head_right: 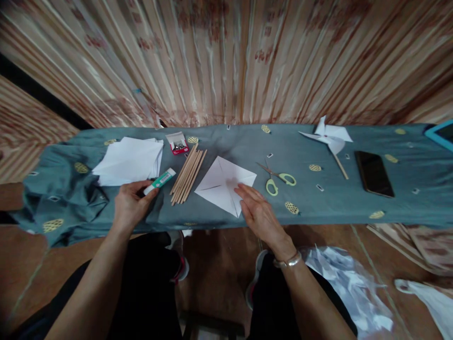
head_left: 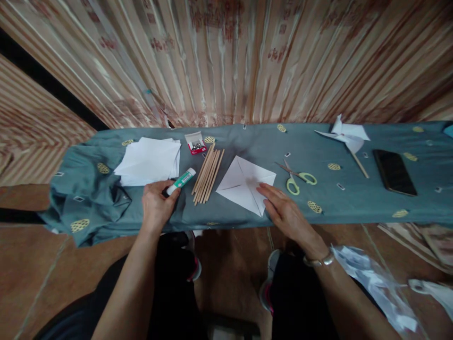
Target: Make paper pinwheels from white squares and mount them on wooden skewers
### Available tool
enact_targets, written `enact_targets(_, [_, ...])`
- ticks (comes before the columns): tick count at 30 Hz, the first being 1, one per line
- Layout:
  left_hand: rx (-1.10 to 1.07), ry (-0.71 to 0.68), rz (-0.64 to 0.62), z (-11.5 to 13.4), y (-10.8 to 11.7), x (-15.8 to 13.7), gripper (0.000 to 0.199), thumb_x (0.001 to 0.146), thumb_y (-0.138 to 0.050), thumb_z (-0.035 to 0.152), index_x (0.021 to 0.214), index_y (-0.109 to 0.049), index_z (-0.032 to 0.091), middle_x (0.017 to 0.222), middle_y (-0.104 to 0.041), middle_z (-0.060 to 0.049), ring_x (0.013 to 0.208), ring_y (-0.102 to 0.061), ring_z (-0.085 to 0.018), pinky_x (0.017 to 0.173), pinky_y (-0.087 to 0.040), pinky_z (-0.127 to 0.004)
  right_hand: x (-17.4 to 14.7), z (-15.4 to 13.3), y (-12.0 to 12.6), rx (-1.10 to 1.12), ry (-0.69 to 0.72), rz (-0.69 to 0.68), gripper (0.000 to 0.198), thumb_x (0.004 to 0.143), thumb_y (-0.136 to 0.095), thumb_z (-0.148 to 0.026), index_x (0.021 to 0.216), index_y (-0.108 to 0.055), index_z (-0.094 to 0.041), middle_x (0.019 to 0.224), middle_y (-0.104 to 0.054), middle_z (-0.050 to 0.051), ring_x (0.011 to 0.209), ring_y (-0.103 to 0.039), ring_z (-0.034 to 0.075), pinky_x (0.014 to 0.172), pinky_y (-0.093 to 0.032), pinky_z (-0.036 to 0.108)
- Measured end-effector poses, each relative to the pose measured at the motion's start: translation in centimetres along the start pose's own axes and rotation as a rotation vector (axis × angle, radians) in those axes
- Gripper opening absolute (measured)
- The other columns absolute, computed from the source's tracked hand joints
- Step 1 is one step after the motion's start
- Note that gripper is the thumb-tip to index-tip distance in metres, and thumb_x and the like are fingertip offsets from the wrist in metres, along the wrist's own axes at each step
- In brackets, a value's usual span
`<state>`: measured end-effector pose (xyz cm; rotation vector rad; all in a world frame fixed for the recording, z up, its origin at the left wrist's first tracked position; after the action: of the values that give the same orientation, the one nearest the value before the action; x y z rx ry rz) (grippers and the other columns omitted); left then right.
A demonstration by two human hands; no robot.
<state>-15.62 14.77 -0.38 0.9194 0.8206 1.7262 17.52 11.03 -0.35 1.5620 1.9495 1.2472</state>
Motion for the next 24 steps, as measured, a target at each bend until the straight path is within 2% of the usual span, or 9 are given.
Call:
enact_targets(5, [0.078, -0.139, 0.055, 2.6, 1.0, -1.1, 0.046, 0.074, -0.062, 0.042, 0.110, -0.064, 0.013, 0.105, -0.065, -0.014, 0.101, -0.055, -0.031, 0.089, -0.044, -0.043, -0.9, -0.3, -1.2, -0.093, 0.045, -0.057, 0.042, 0.093, -0.033, -0.015, 0.131, -0.051, -0.017, 0.142, -0.047, 0.013, 0.136, -0.036, 0.024, 0.110, -0.036, 0.049])
enact_targets(7, [0.092, -0.207, 0.113, 4.5, 1.3, -1.8, 0.054, 0.075, -0.063, 0.044, 0.119, -0.058, 0.014, 0.113, -0.061, -0.015, 0.108, -0.051, -0.033, 0.092, -0.041, -0.047, -1.0, -0.3, -1.3, -0.102, 0.048, -0.060, 0.043, 0.093, -0.032, -0.015, 0.131, -0.050, -0.017, 0.143, -0.045, 0.013, 0.137, -0.035, 0.024, 0.110, -0.036, 0.050])
enact_targets(9, [0.068, -0.331, 0.120, 7.3, 0.5, -3.0, 0.051, 0.077, -0.064, 0.043, 0.120, -0.057, 0.018, 0.116, -0.059, -0.013, 0.111, -0.049, -0.032, 0.094, -0.040, -0.049, -1.0, -0.4, -1.3, -0.108, 0.046, -0.057, 0.042, 0.093, -0.033, -0.015, 0.131, -0.051, -0.016, 0.143, -0.045, 0.013, 0.136, -0.036, 0.024, 0.110, -0.036, 0.050])
enact_targets(10, [0.026, -0.436, 0.084, 9.1, -0.4, -3.8, 0.044, 0.078, -0.063, 0.040, 0.117, -0.058, 0.020, 0.115, -0.060, -0.012, 0.110, -0.050, -0.030, 0.095, -0.039, -0.048, -1.0, -0.5, -1.3, -0.112, 0.044, -0.057, 0.041, 0.093, -0.034, -0.016, 0.130, -0.052, -0.016, 0.143, -0.045, 0.013, 0.136, -0.036, 0.024, 0.109, -0.037, 0.049])
enact_targets(12, [-0.065, -0.677, -0.109, 12.8, -3.2, -6.0, 0.035, 0.082, -0.061, 0.033, 0.115, -0.059, 0.020, 0.117, -0.060, -0.009, 0.111, -0.050, -0.027, 0.095, -0.041, -0.044, -1.0, -0.8, -1.2, -0.123, 0.039, -0.056, 0.040, 0.093, -0.035, -0.016, 0.128, -0.053, -0.015, 0.141, -0.047, 0.014, 0.134, -0.038, 0.025, 0.108, -0.038, 0.049])
enact_targets(14, [-0.122, -0.794, -0.230, 15.1, -5.1, -7.8, 0.033, 0.084, -0.059, 0.026, 0.116, -0.059, 0.020, 0.122, -0.059, -0.009, 0.114, -0.049, -0.026, 0.096, -0.042, -0.044, -1.1, -1.2, -1.1, -0.131, 0.035, -0.058, 0.038, 0.092, -0.038, -0.017, 0.127, -0.055, -0.015, 0.139, -0.050, 0.014, 0.133, -0.041, 0.025, 0.107, -0.040, 0.049])
enact_targets(19, [-0.175, -0.844, -0.326, 16.6, -6.8, -8.8, 0.026, 0.086, -0.056, 0.022, 0.111, -0.061, 0.018, 0.121, -0.061, -0.010, 0.113, -0.050, -0.025, 0.094, -0.046, -0.044, -1.2, -1.5, -0.9, -0.101, 0.027, -0.092, 0.039, 0.086, -0.049, -0.018, 0.124, -0.056, -0.016, 0.137, -0.051, 0.014, 0.130, -0.043, 0.028, 0.106, -0.040, 0.050])
enact_targets(24, [-0.195, -0.873, -0.315, 16.4, -6.8, -8.8, 0.019, 0.088, -0.055, 0.023, 0.103, -0.064, 0.017, 0.111, -0.065, -0.009, 0.103, -0.056, -0.023, 0.085, -0.050, -0.041, -1.1, -0.8, -0.8, -0.005, -0.002, -0.169, 0.050, 0.077, -0.059, -0.018, 0.127, -0.054, -0.023, 0.140, -0.048, 0.009, 0.132, -0.041, 0.028, 0.108, -0.037, 0.052])
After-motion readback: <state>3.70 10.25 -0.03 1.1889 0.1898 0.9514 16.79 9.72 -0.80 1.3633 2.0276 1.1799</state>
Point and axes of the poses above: each hand's wrist, its own x-axis towards the middle knuckle, its own y-axis out of the back of the hand, z = x × y, the point moved 9 cm from there along x, towards the middle knuckle
